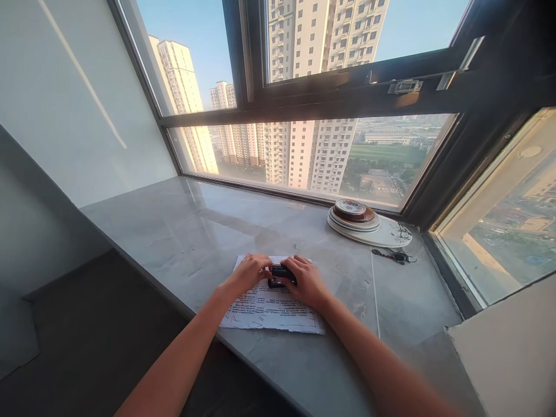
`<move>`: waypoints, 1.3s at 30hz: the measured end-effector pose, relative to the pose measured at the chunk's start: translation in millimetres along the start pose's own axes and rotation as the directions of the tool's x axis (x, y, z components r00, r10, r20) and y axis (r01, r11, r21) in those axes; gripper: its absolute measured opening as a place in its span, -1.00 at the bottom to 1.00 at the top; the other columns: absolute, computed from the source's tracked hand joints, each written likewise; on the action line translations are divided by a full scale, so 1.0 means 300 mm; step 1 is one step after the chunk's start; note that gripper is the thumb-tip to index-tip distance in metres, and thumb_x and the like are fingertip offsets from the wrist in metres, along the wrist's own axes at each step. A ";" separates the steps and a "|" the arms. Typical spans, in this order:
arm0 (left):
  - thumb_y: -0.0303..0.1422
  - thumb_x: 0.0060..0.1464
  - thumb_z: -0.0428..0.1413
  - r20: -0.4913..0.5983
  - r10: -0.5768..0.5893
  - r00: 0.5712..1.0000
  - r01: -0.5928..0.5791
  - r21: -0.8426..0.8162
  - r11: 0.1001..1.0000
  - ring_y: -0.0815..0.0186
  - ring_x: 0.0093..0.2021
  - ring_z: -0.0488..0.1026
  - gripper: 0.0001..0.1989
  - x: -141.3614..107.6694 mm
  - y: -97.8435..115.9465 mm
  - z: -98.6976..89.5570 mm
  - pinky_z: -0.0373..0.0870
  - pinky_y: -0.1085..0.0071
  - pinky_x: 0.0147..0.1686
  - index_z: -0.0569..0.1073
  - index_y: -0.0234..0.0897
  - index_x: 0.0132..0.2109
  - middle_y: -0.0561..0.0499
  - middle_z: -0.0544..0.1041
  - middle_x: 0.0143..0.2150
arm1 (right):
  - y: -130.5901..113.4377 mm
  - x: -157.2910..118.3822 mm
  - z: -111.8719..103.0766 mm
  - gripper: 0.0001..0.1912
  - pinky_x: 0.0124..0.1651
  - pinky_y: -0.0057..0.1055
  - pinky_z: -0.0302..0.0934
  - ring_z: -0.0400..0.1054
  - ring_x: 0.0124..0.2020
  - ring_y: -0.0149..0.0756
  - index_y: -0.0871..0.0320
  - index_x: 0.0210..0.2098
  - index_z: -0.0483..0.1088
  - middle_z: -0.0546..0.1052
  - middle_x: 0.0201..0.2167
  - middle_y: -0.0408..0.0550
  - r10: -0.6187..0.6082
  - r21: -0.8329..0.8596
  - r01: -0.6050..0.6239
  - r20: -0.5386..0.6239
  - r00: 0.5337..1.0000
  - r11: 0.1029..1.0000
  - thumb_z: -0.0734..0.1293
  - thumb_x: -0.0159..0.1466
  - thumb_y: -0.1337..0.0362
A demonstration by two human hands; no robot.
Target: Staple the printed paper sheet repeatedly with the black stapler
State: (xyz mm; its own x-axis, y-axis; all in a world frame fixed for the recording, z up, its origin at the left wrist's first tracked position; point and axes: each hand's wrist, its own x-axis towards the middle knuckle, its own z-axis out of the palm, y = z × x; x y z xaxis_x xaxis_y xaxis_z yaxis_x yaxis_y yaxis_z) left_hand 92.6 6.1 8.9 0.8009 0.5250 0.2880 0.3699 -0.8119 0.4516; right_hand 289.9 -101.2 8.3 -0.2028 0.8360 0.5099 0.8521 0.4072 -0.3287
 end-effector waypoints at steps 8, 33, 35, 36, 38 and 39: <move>-0.40 0.24 0.06 -0.130 -0.042 0.991 0.041 -0.011 0.999 0.17 -0.02 0.44 -0.84 0.002 -0.012 -0.054 0.29 0.21 0.06 0.54 -0.16 -0.14 -0.02 0.58 -0.10 | 0.029 -0.001 0.002 -0.63 -0.14 -0.32 0.24 0.41 -0.25 -0.22 0.01 -0.04 0.49 0.58 -0.29 -0.07 -0.006 0.158 0.008 -0.013 1.000 0.987 0.38 0.28 -0.06; -0.47 0.29 -0.08 0.047 0.219 0.975 -0.223 0.112 0.968 0.14 0.31 0.29 -0.59 0.349 -0.137 0.045 0.26 0.15 0.26 0.45 -0.22 0.19 -0.11 0.34 0.34 | 0.021 0.006 0.018 -0.65 -0.16 -0.33 0.27 0.41 -0.29 -0.24 0.01 -0.04 0.54 0.57 -0.34 -0.10 0.026 0.246 -0.012 -0.053 0.998 0.969 0.45 0.23 0.02; -0.39 0.30 -0.05 0.134 0.185 0.974 -0.203 0.140 0.969 0.10 0.37 0.20 -0.58 0.408 -0.141 0.074 0.18 0.11 0.32 0.40 -0.22 0.25 -0.11 0.23 0.41 | 0.022 0.005 0.019 -0.65 -0.16 -0.32 0.27 0.41 -0.30 -0.23 0.01 -0.04 0.54 0.57 -0.34 -0.09 0.022 0.247 -0.010 -0.048 0.999 0.969 0.45 0.24 0.02; -0.37 0.30 -0.03 0.185 0.178 0.966 -0.206 0.144 0.968 0.11 0.38 0.18 -0.57 0.428 -0.149 0.086 0.15 0.12 0.34 0.39 -0.23 0.27 -0.11 0.24 0.40 | 0.022 0.006 0.018 -0.65 -0.17 -0.32 0.27 0.40 -0.30 -0.23 0.02 -0.04 0.54 0.57 -0.34 -0.08 0.020 0.246 -0.009 -0.044 0.999 0.969 0.45 0.24 0.02; -0.36 0.30 -0.03 0.243 0.174 0.954 -0.209 0.129 0.969 0.14 0.38 0.20 -0.56 0.440 -0.174 0.099 0.14 0.16 0.35 0.38 -0.24 0.28 -0.10 0.30 0.37 | 0.020 0.007 0.014 -0.65 -0.17 -0.32 0.27 0.40 -0.30 -0.22 0.02 -0.05 0.54 0.57 -0.35 -0.08 0.014 0.240 -0.006 -0.032 0.999 0.971 0.44 0.24 0.02; -0.37 0.31 -0.04 0.242 0.172 0.955 -0.204 0.111 0.973 0.16 0.37 0.22 -0.56 0.429 -0.189 0.097 0.15 0.18 0.35 0.38 -0.24 0.28 -0.10 0.32 0.36 | 0.019 0.008 0.011 -0.66 -0.17 -0.32 0.27 0.40 -0.30 -0.22 0.03 -0.04 0.54 0.57 -0.34 -0.08 0.011 0.237 -0.004 -0.027 1.000 0.972 0.44 0.25 0.03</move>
State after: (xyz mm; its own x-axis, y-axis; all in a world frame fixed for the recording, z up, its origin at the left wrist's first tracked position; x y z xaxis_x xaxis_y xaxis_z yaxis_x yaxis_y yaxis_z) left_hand 188.3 112.3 -4.3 0.9425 0.2996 0.1482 0.2489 -0.9251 0.2868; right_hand 292.6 -95.6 4.9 -0.1801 0.8302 0.5275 0.7146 0.4790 -0.5098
